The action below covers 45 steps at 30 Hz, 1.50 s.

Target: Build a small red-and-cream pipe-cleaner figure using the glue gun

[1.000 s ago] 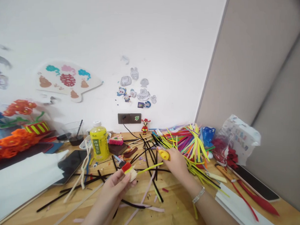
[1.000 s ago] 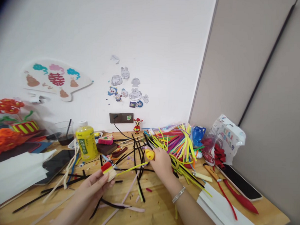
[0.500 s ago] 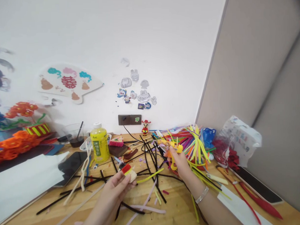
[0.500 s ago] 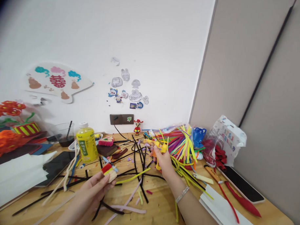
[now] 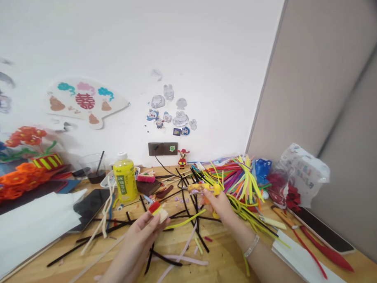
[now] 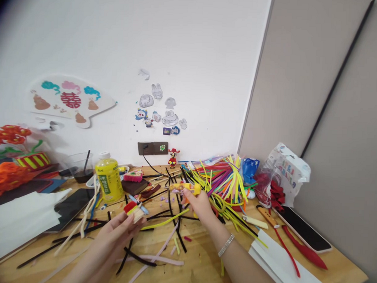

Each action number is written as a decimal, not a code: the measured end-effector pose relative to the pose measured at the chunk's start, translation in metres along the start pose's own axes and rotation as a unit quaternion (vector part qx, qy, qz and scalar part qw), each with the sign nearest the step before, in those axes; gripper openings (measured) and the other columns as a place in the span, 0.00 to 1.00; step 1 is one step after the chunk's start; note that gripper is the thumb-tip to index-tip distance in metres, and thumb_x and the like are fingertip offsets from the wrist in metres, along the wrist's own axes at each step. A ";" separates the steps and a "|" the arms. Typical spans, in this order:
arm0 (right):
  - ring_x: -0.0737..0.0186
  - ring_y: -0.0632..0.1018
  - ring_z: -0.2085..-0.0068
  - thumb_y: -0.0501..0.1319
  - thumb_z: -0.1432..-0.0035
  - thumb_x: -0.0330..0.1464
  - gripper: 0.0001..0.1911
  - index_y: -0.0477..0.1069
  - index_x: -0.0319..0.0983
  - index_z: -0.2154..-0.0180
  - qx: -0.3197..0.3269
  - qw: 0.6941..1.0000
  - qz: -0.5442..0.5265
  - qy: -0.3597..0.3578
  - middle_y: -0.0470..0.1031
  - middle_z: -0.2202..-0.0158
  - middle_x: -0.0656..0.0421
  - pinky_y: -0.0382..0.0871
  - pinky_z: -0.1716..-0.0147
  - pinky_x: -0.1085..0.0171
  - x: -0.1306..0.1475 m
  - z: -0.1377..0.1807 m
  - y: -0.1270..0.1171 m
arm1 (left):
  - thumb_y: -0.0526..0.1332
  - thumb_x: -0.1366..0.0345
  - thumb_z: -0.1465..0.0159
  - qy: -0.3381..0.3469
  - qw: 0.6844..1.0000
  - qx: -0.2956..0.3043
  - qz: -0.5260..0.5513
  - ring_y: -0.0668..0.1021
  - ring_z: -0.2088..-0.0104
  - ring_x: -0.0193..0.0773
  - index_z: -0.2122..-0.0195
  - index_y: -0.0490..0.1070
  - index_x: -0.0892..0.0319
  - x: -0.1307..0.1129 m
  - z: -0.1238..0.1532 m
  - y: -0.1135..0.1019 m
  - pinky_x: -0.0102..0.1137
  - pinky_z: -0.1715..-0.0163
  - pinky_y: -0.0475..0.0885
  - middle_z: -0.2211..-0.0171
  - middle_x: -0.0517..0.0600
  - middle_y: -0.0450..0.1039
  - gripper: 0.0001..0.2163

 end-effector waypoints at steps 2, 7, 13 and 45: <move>0.75 0.59 0.88 0.58 0.52 0.49 0.23 0.69 0.34 0.79 0.008 1.000 -0.008 0.001 0.71 0.84 0.59 0.52 0.89 0.73 0.002 0.002 0.001 | 0.71 0.63 0.54 0.005 1.000 0.005 -0.001 0.79 0.67 0.38 0.66 0.74 0.65 -0.001 0.001 0.001 0.30 0.59 0.72 0.67 0.54 0.78 0.16; 0.74 0.62 0.86 0.59 0.54 0.51 0.24 0.70 0.34 0.75 0.065 0.997 -0.031 -0.023 0.72 0.81 0.59 0.55 0.87 0.73 0.018 0.017 0.015 | 0.70 0.63 0.53 0.020 1.000 0.021 0.008 0.79 0.68 0.36 0.65 0.74 0.64 -0.008 0.008 0.008 0.30 0.61 0.73 0.68 0.52 0.77 0.15; 0.71 0.65 0.84 0.60 0.56 0.51 0.23 0.70 0.35 0.74 0.108 0.991 -0.056 -0.059 0.71 0.82 0.59 0.55 0.86 0.72 0.038 0.040 0.033 | 0.71 0.63 0.56 0.053 0.998 0.036 0.014 0.79 0.66 0.40 0.64 0.74 0.62 -0.015 0.012 0.014 0.30 0.63 0.74 0.68 0.52 0.78 0.17; 0.70 0.63 0.85 0.60 0.56 0.52 0.23 0.66 0.38 0.80 0.078 0.991 -0.049 -0.094 0.60 0.87 0.64 0.61 0.85 0.70 0.047 0.044 0.033 | 0.71 0.62 0.56 0.059 0.997 0.040 -0.002 0.79 0.67 0.41 0.63 0.74 0.62 -0.017 0.021 0.020 0.29 0.64 0.73 0.68 0.53 0.79 0.19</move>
Point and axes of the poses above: each hand's wrist, its own z-axis away from the middle knuckle, its own y-axis out of the palm, x = y × z, the point moved 8 cm from there along -z, towards the middle knuckle
